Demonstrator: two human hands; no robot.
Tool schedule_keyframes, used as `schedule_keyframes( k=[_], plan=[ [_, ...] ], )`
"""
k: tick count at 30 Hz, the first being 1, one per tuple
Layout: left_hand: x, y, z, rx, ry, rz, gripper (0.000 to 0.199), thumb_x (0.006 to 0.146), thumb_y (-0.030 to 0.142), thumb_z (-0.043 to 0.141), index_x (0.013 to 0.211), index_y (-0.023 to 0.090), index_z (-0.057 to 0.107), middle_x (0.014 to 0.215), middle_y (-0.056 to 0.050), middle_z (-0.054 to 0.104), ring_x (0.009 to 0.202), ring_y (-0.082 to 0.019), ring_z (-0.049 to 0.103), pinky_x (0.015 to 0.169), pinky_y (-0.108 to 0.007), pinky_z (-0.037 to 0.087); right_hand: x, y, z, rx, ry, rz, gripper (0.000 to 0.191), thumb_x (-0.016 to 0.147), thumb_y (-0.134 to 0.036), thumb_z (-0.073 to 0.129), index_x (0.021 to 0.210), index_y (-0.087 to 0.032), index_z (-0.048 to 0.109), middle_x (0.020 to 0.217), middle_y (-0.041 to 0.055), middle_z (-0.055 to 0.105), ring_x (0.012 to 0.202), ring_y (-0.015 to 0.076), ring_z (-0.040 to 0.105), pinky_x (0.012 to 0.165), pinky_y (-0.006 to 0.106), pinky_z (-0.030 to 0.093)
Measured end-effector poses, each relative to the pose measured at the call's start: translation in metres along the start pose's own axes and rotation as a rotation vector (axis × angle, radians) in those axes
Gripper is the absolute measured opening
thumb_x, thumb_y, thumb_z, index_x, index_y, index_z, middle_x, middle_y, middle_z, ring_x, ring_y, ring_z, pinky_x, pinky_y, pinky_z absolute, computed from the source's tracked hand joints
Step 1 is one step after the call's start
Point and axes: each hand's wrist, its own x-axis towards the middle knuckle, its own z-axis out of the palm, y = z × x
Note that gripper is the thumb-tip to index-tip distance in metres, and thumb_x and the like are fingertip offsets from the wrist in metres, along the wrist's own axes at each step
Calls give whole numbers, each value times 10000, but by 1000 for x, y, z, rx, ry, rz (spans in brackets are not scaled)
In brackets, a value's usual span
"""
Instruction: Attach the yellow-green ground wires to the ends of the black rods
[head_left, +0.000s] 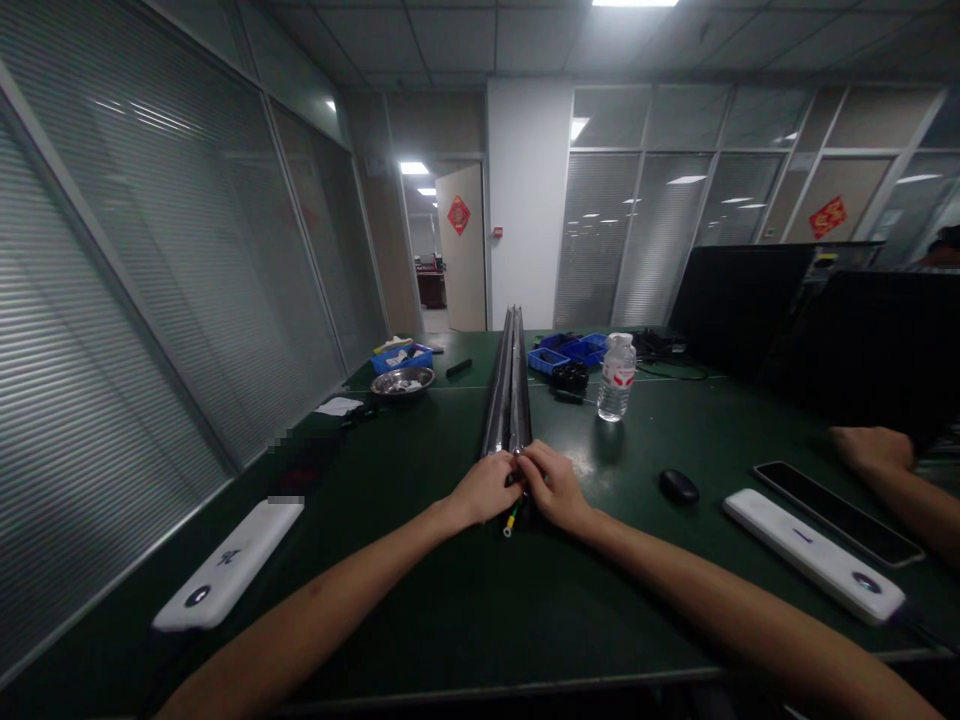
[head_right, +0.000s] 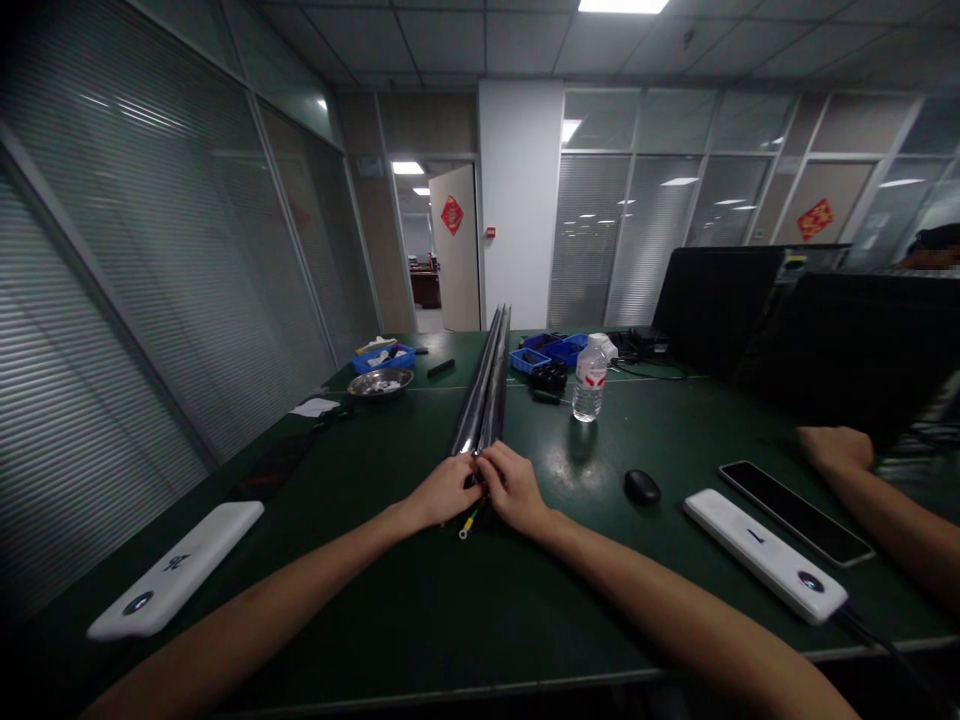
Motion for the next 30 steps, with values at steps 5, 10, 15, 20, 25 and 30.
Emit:
schedule_keyframes(
  k=[5, 10, 15, 20, 25, 30],
  plan=[
    [1, -2, 0, 39, -4, 38, 174, 899, 229, 529, 870, 156, 685, 1041, -82, 674, 928, -201, 636, 883, -298, 498, 3, 4, 1, 9, 42, 81, 271, 1012, -274, 455, 797, -188, 595, 755, 19, 564, 695, 153, 552, 648, 263, 407],
    [1, -2, 0, -1, -18, 32, 216, 913, 276, 525, 972, 153, 693, 1131, -98, 666, 1001, -216, 635, 926, -309, 492, 3, 4, 1, -39, 67, 91, 287, 996, -312, 502, 806, -180, 672, 711, 17, 575, 643, 145, 542, 606, 259, 397],
    [0, 1, -1, -18, 5, 16, 256, 872, 280, 575, 1077, 162, 672, 1132, -96, 673, 1017, -228, 636, 938, -315, 489, 0, 4, 1, -82, 111, 79, 305, 979, -321, 533, 778, -182, 715, 653, 16, 551, 577, 139, 508, 555, 263, 381],
    [-1, 3, -3, -8, -8, 18, 223, 890, 271, 552, 1040, 161, 676, 1144, -99, 665, 1016, -225, 634, 926, -310, 490, 1, 2, 1, -63, 100, 84, 283, 986, -325, 515, 821, -183, 696, 697, 21, 560, 618, 146, 524, 580, 267, 397],
    [0, -2, 1, 4, 4, 5, 217, 911, 266, 535, 1030, 159, 682, 1118, -96, 667, 983, -214, 641, 896, -300, 491, 2, 3, 2, -1, 60, 80, 250, 992, -315, 507, 842, -180, 654, 754, 19, 548, 672, 146, 535, 614, 260, 401],
    [-1, 0, 1, -3, 12, -4, 211, 904, 280, 555, 1014, 157, 685, 1064, -91, 678, 969, -219, 636, 886, -303, 485, 2, 5, 2, 53, 66, 110, 264, 996, -329, 505, 798, -182, 601, 770, 7, 536, 690, 140, 532, 633, 251, 401]
  ],
)
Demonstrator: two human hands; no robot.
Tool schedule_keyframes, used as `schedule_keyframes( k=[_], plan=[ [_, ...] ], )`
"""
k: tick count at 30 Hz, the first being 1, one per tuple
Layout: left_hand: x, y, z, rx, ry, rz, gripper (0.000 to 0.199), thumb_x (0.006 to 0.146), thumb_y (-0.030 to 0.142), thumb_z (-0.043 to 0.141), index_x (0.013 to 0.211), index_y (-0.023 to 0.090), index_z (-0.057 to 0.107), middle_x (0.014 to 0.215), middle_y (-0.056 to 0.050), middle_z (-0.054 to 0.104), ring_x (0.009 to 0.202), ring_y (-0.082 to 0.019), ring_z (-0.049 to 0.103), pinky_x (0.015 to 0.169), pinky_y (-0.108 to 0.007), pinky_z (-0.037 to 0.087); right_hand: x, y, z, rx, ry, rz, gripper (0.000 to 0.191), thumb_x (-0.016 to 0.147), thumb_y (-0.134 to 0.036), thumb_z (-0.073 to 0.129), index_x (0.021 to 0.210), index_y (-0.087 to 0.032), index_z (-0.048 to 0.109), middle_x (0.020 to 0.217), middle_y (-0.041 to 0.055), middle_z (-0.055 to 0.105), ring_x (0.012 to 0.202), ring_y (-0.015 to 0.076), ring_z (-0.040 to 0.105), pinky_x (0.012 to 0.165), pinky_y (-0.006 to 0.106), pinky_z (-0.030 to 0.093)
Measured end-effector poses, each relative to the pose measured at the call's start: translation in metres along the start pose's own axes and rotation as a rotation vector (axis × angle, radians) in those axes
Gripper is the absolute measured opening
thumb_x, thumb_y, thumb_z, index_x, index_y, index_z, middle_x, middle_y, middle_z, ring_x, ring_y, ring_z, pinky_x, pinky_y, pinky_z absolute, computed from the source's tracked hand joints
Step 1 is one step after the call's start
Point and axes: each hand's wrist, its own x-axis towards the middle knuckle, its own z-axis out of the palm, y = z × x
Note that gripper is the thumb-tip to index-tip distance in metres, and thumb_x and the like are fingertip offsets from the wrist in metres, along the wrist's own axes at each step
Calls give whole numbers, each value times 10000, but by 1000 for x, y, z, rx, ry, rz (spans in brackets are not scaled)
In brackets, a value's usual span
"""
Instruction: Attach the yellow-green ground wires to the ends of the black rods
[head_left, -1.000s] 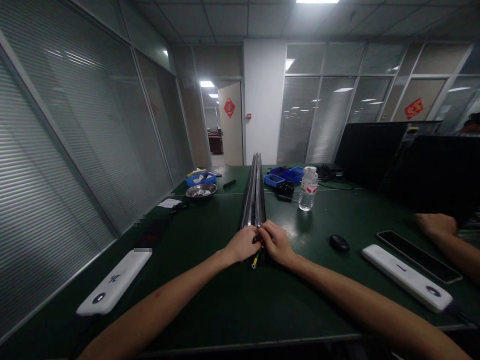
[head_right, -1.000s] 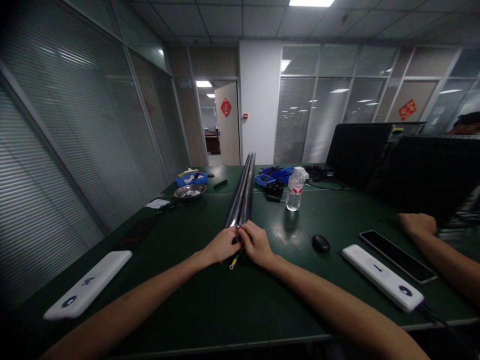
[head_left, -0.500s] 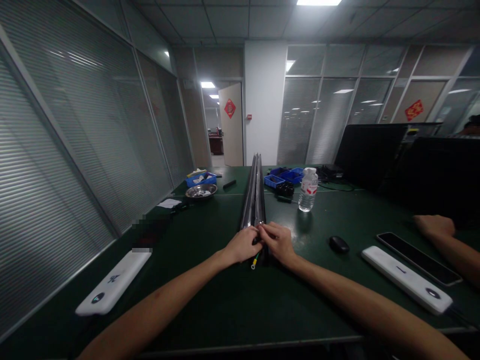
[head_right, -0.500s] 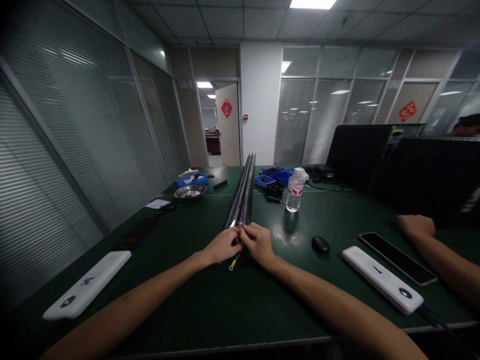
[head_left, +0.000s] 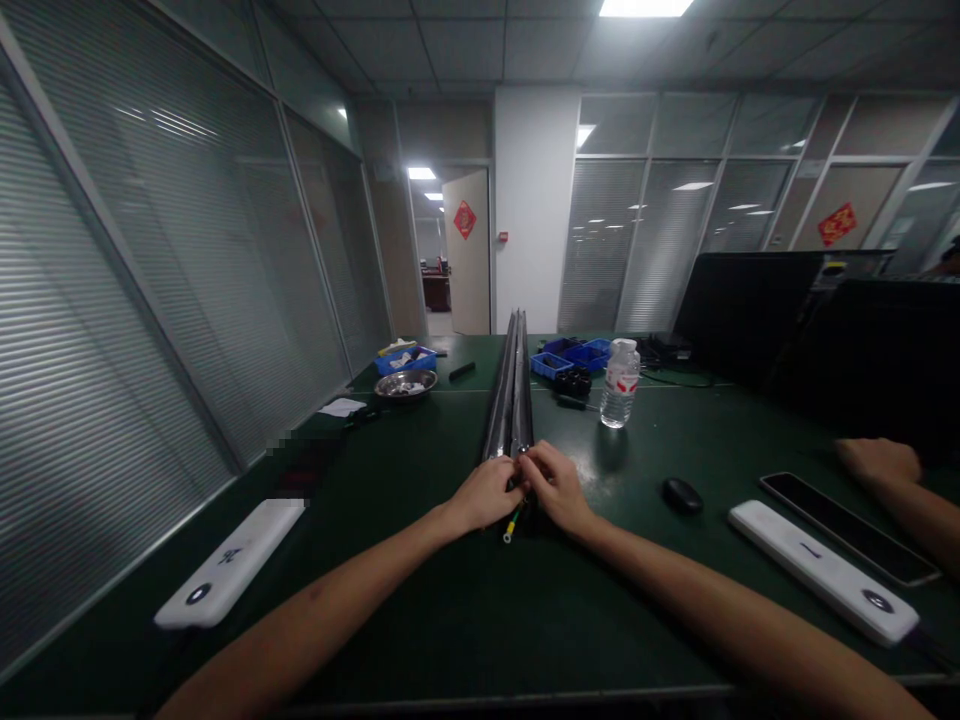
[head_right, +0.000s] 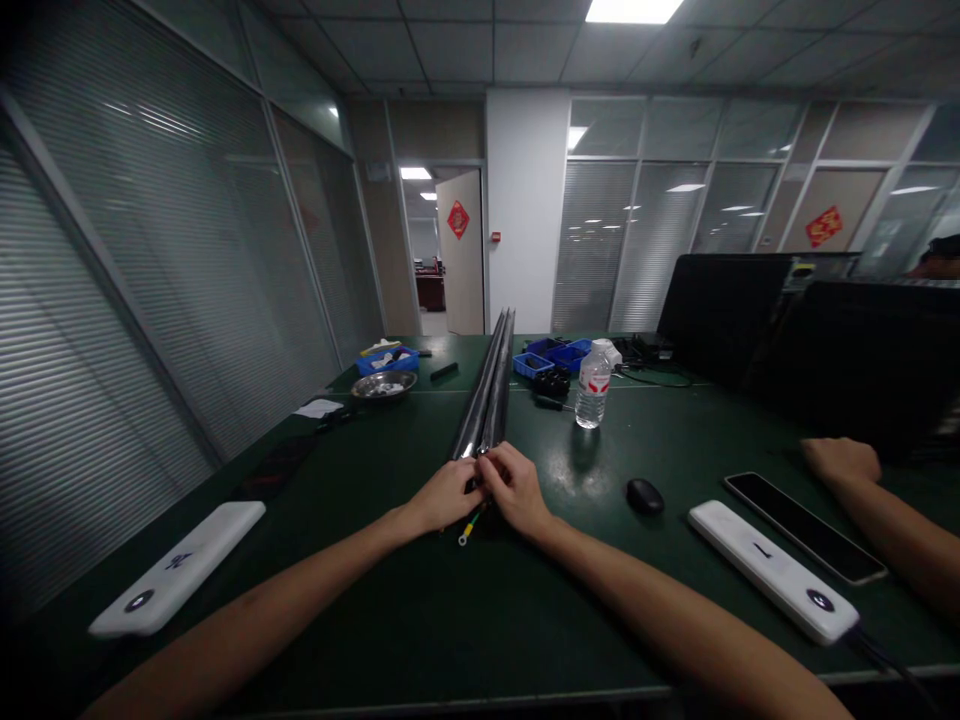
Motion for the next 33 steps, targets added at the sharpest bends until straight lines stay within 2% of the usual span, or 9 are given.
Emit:
schedule_keyframes(
  k=[5, 11, 16, 22, 29, 33],
  plan=[
    [-2, 5, -6, -25, -22, 9, 213, 935, 314, 521, 968, 164, 668, 1016, -74, 679, 911, -206, 640, 839, -296, 489, 1, 0, -2, 32, -15, -1, 303, 1020, -322, 449, 777, -185, 566, 768, 7, 519, 704, 143, 521, 654, 254, 409],
    [-1, 6, -7, -21, -32, -1, 199, 913, 260, 528, 995, 156, 677, 1058, -87, 676, 926, -209, 642, 852, -300, 491, 1, 0, 1, -5, -33, -45, 289, 1012, -311, 458, 784, -190, 588, 774, 27, 553, 722, 158, 546, 659, 269, 419],
    [-1, 9, -8, -32, -43, -20, 235, 862, 233, 562, 1050, 159, 681, 1087, -87, 675, 961, -218, 637, 878, -307, 489, -1, 5, 3, -70, 31, -9, 247, 972, -329, 531, 776, -192, 593, 720, 6, 563, 635, 142, 524, 593, 259, 401],
    [-1, 7, -7, -16, -24, -22, 205, 861, 281, 578, 983, 156, 685, 1064, -87, 671, 937, -216, 635, 838, -296, 496, -2, 7, 4, -105, 95, 48, 276, 946, -333, 573, 712, -196, 523, 647, -23, 507, 576, 126, 478, 548, 249, 363],
    [-1, 5, -5, 0, -19, -7, 170, 897, 249, 529, 936, 166, 672, 1013, -76, 678, 913, -208, 637, 837, -292, 488, -1, -1, 1, -43, -13, -62, 272, 1005, -275, 450, 763, -196, 547, 762, 21, 545, 697, 154, 529, 649, 269, 421],
    [-2, 8, -6, -6, -23, -28, 170, 882, 248, 542, 950, 164, 673, 1028, -79, 675, 907, -212, 642, 826, -294, 495, 0, 0, 0, -31, -55, -74, 268, 1014, -272, 426, 788, -198, 551, 783, 27, 554, 722, 160, 542, 677, 275, 429]
  ],
)
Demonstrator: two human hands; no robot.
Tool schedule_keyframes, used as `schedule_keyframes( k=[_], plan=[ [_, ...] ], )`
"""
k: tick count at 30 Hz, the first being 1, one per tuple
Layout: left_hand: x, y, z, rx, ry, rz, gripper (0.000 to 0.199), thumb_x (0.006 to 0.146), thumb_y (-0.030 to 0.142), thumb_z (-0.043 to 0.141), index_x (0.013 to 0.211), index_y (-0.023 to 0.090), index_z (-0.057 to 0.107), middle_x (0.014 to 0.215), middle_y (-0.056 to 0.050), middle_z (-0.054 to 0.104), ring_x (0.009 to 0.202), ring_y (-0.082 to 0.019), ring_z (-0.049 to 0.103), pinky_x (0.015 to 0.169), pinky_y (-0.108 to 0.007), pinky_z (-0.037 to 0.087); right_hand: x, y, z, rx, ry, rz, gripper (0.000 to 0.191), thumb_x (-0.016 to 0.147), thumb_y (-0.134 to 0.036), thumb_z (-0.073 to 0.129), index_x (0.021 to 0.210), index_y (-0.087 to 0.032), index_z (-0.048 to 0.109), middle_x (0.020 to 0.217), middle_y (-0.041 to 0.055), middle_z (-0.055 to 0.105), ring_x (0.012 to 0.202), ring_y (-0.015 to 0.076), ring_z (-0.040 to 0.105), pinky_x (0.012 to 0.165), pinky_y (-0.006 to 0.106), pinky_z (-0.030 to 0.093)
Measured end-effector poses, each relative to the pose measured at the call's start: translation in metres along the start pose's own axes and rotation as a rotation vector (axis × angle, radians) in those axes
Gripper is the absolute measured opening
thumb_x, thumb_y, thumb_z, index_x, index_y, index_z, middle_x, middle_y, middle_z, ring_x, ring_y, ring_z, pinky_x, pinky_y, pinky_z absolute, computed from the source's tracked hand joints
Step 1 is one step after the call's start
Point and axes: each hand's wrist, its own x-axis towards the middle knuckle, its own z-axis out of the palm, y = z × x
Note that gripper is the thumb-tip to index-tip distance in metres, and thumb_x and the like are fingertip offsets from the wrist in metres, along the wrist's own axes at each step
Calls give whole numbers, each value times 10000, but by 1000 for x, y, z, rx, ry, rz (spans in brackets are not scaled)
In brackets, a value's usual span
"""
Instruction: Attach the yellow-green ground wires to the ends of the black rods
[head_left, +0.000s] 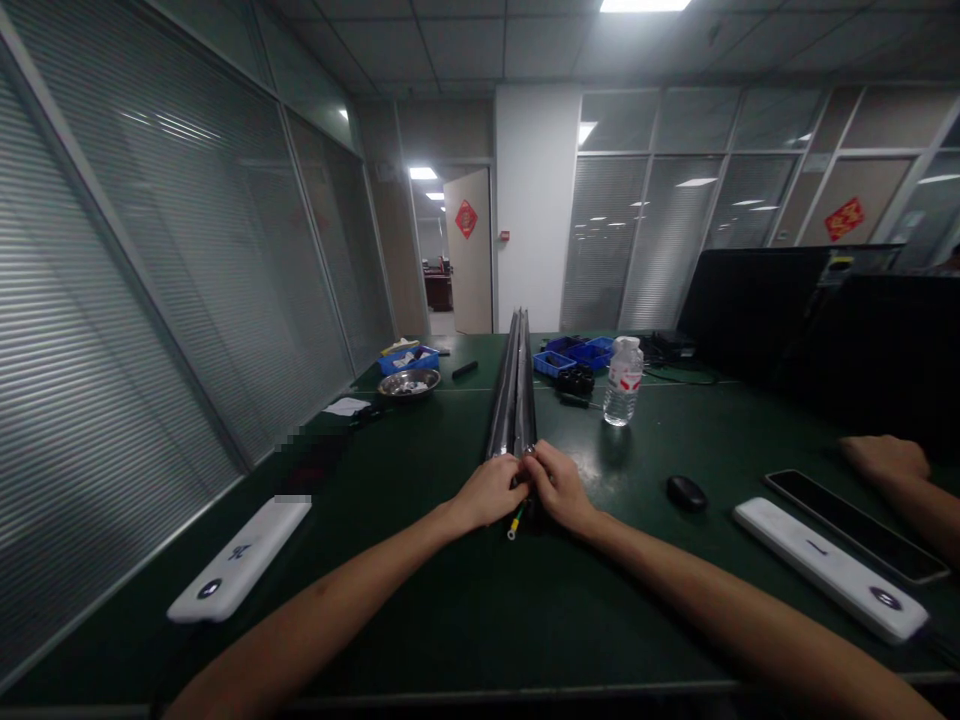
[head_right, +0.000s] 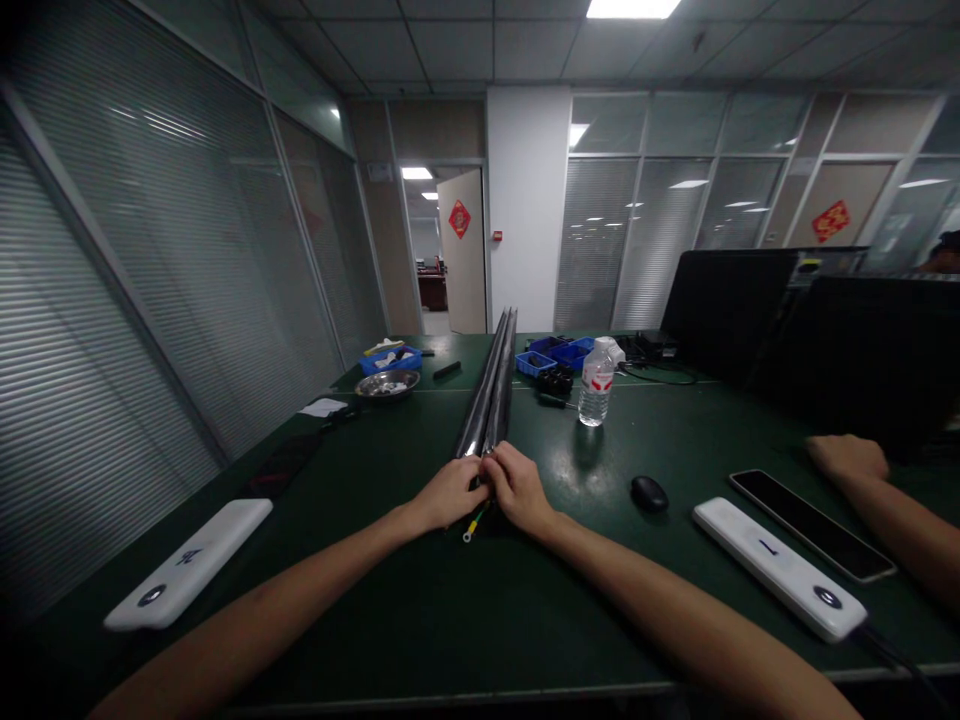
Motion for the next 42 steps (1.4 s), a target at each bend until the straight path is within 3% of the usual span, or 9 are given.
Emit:
schedule_keyframes(
  k=[5, 13, 23, 42],
  plan=[
    [-1, 3, -3, -33, -7, -2, 244, 851, 236, 565, 1056, 171, 679, 1090, -84, 668, 955, -221, 643, 848, -296, 495, -1, -1, 0, -52, 33, 37, 269, 984, -299, 488, 739, -196, 524, 711, 0, 523, 634, 139, 506, 595, 258, 382],
    [0, -3, 1, -11, 1, 2, 213, 856, 293, 581, 998, 169, 680, 1052, -75, 665, 915, -210, 634, 830, -292, 496, -1, 4, 2, -82, 128, 118, 302, 945, -333, 558, 684, -195, 495, 609, -31, 483, 550, 121, 462, 535, 245, 345],
    [0, -3, 2, 6, 11, 14, 166, 884, 234, 525, 961, 167, 657, 1044, -72, 668, 922, -204, 639, 824, -282, 492, 0, 2, 0, 53, 0, 10, 264, 1011, -276, 455, 772, -192, 531, 765, 9, 533, 705, 148, 529, 661, 260, 403],
    [-1, 0, -2, -22, -14, 14, 266, 978, 309, 456, 1005, 171, 682, 1045, -73, 683, 952, -205, 646, 869, -300, 484, 0, 0, 0, 25, 32, 23, 230, 1015, -279, 462, 824, -194, 558, 783, 8, 534, 710, 147, 521, 661, 261, 393]
  ],
)
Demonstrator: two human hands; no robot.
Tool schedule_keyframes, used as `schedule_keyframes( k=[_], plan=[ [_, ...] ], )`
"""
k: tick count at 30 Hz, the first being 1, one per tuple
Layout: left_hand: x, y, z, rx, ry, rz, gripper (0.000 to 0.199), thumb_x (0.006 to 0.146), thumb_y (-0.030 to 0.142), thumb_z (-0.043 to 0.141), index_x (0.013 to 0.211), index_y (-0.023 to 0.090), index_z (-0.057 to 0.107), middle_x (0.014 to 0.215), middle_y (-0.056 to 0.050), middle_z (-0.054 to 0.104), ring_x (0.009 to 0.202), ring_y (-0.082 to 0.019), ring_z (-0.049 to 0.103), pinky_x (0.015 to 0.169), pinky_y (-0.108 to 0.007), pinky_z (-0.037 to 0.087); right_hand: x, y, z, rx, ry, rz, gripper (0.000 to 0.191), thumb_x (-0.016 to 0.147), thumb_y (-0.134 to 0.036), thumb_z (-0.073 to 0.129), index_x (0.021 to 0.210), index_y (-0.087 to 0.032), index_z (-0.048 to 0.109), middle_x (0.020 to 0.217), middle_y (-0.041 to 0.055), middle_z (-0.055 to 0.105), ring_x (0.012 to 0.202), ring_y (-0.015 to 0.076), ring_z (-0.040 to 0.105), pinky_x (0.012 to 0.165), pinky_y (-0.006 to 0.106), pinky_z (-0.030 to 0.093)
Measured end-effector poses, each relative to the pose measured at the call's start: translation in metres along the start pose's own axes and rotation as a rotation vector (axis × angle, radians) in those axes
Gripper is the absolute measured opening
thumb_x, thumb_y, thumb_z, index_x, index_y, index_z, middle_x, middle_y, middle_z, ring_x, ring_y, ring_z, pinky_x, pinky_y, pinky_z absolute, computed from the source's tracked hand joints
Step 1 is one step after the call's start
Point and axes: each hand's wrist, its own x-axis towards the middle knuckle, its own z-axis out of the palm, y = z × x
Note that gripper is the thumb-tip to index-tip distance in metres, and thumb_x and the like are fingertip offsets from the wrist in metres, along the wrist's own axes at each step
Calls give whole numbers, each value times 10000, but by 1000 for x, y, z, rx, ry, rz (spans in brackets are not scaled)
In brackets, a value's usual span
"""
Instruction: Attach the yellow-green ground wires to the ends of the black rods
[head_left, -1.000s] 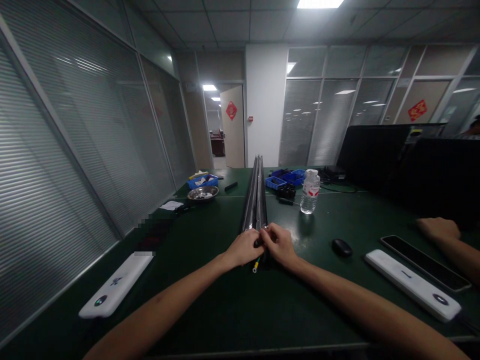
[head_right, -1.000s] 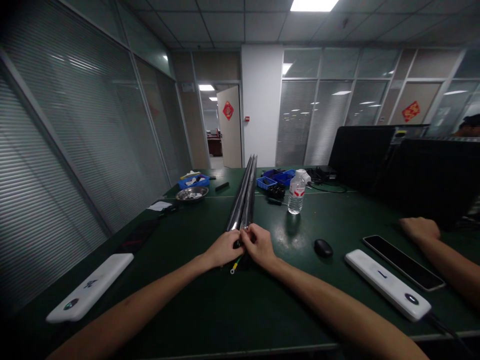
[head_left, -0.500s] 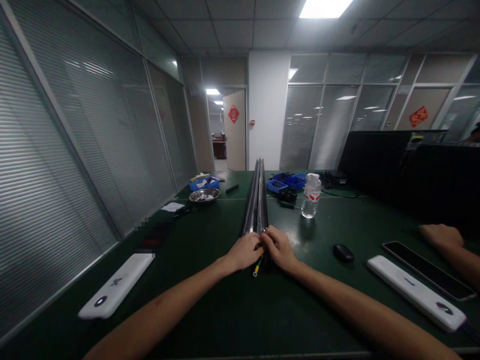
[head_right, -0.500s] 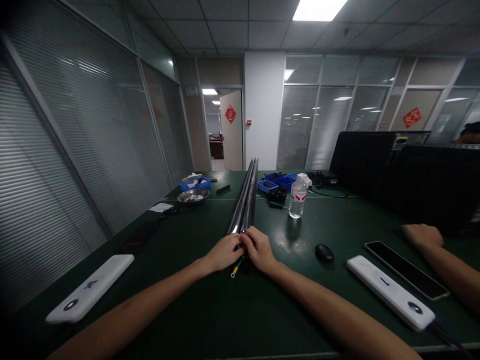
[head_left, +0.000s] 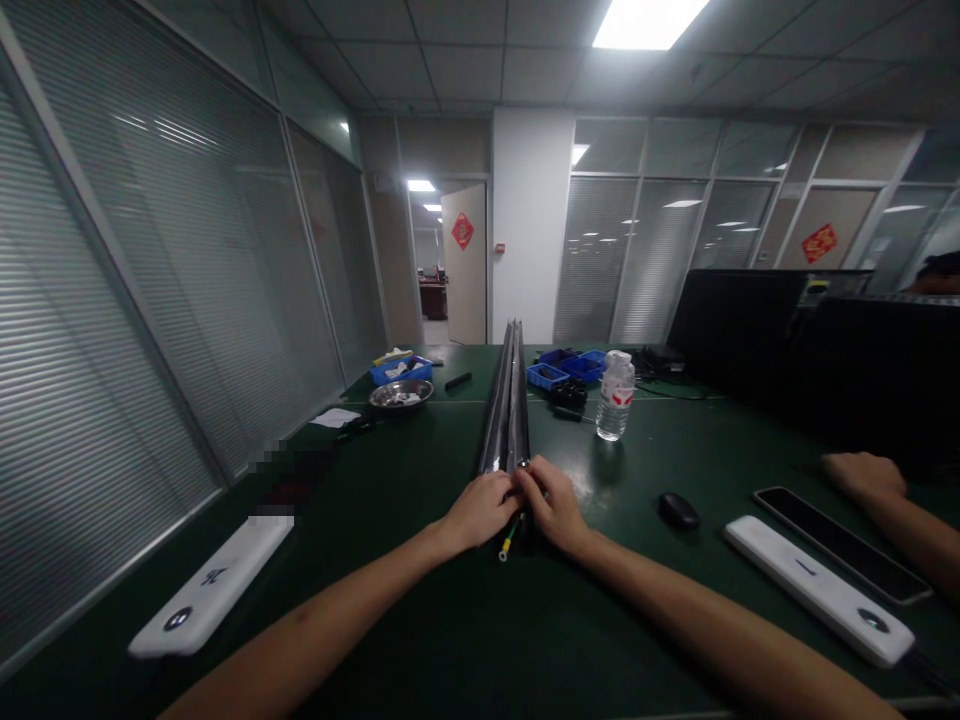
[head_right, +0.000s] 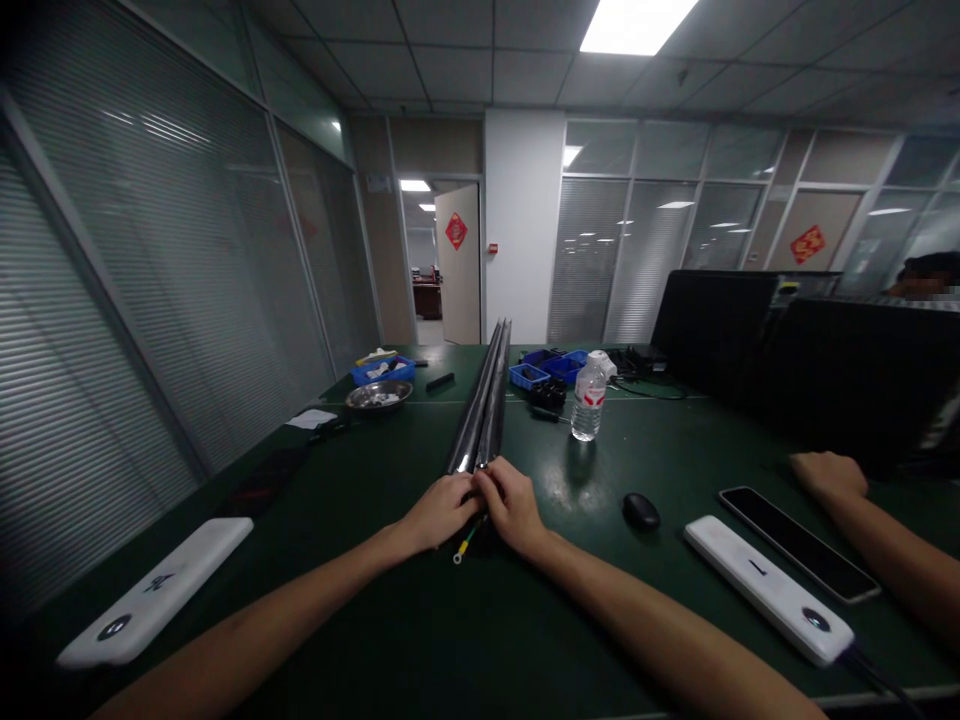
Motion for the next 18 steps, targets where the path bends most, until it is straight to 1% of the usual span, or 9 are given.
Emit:
schedule_keyframes(
  k=[3, 7, 12, 15, 18],
  plan=[
    [1, -2, 2, -6, 11, 7, 253, 968, 301, 472, 985, 172, 689, 1035, -71, 690, 933, -204, 651, 864, -299, 486, 1, 0, 1, -10, 7, 3, 228, 1011, -272, 465, 814, -196, 552, 775, 6, 533, 701, 148, 515, 654, 262, 389],
    [3, -3, 3, -5, 13, -23, 233, 944, 278, 494, 978, 170, 697, 1052, -75, 697, 948, -209, 652, 873, -302, 493, 1, 2, 2, -22, -1, 11, 235, 1005, -278, 475, 794, -197, 538, 758, 1, 525, 689, 146, 510, 646, 260, 385],
    [4, -2, 6, 41, 19, -30, 200, 903, 227, 523, 937, 158, 708, 1060, -85, 698, 946, -209, 654, 873, -295, 498, 0, 5, 3, -51, 4, 29, 258, 998, -296, 499, 764, -196, 535, 735, -1, 525, 666, 144, 501, 634, 259, 383],
    [3, -3, 7, 55, 31, -18, 226, 927, 238, 503, 982, 160, 707, 1077, -86, 692, 941, -203, 657, 880, -296, 494, -1, 5, 3, -51, 12, 19, 249, 999, -294, 497, 778, -196, 553, 740, 2, 530, 670, 146, 505, 640, 261, 389],
    [2, -5, 7, 58, 36, 1, 250, 953, 255, 476, 975, 160, 706, 1062, -84, 692, 924, -195, 657, 870, -289, 493, -1, 4, 3, -43, 12, 15, 240, 1003, -298, 486, 798, -198, 560, 753, 5, 532, 682, 150, 512, 641, 261, 393]
  ],
)
